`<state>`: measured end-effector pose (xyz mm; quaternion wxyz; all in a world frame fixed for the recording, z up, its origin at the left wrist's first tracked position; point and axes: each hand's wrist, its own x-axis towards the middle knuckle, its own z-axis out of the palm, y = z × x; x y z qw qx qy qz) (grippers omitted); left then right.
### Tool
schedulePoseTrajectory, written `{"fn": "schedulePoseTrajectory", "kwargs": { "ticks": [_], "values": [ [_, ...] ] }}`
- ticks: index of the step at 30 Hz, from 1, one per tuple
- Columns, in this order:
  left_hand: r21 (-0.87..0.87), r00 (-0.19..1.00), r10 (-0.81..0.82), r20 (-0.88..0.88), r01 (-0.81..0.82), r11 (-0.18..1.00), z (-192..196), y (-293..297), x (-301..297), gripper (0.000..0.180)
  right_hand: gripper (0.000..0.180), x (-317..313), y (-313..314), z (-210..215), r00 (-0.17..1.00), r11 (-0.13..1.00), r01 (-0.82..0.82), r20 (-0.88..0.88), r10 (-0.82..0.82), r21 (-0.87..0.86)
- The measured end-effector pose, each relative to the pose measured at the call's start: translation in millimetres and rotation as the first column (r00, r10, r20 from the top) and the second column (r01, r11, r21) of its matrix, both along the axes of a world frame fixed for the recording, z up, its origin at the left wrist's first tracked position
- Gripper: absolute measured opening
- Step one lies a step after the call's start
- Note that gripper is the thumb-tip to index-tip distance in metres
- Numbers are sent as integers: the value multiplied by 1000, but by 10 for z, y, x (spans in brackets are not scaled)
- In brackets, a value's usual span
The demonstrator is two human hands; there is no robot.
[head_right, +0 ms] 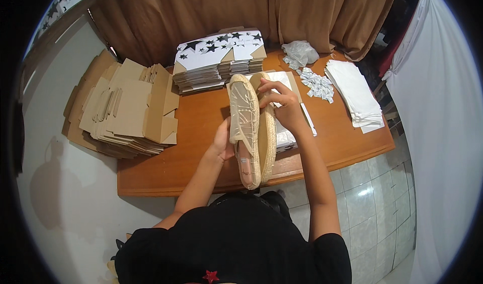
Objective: Folding a cardboard shoe box and packing a pair of shoes into it with tissue paper.
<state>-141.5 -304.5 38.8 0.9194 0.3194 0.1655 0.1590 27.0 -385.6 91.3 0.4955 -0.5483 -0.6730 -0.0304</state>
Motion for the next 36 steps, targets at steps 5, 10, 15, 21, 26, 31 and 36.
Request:
{"fn": "schedulePoseTrajectory", "kwargs": {
  "ticks": [5,10,15,21,26,31,36],
  "values": [
    [13,998,52,-19,-51,999,-23,-19,166,44,33,46,114,-64,945,998,-59,-321,63,20],
    [-47,962,147,230,-140,989,-259,-121,500,50,36,113,200,-128,971,975,189,-170,-168,117],
    [-232,964,244,108,-214,949,-240,-123,718,48,29,365,278,-375,920,895,391,-60,-387,216],
    [-363,923,385,24,-351,863,-317,-224,1038,46,22,591,294,-240,820,925,319,-429,-379,-207],
    [-202,829,551,99,-525,827,-280,-162,1177,41,57,759,75,3,986,742,122,-7,-168,-659],
    [-48,740,650,176,-653,756,-260,-192,1231,37,87,921,116,-56,975,629,-196,-221,39,-753],
    [98,689,714,128,-725,682,-221,-232,1256,36,90,1048,200,-274,894,588,-440,-396,212,-679]
  ]
}}
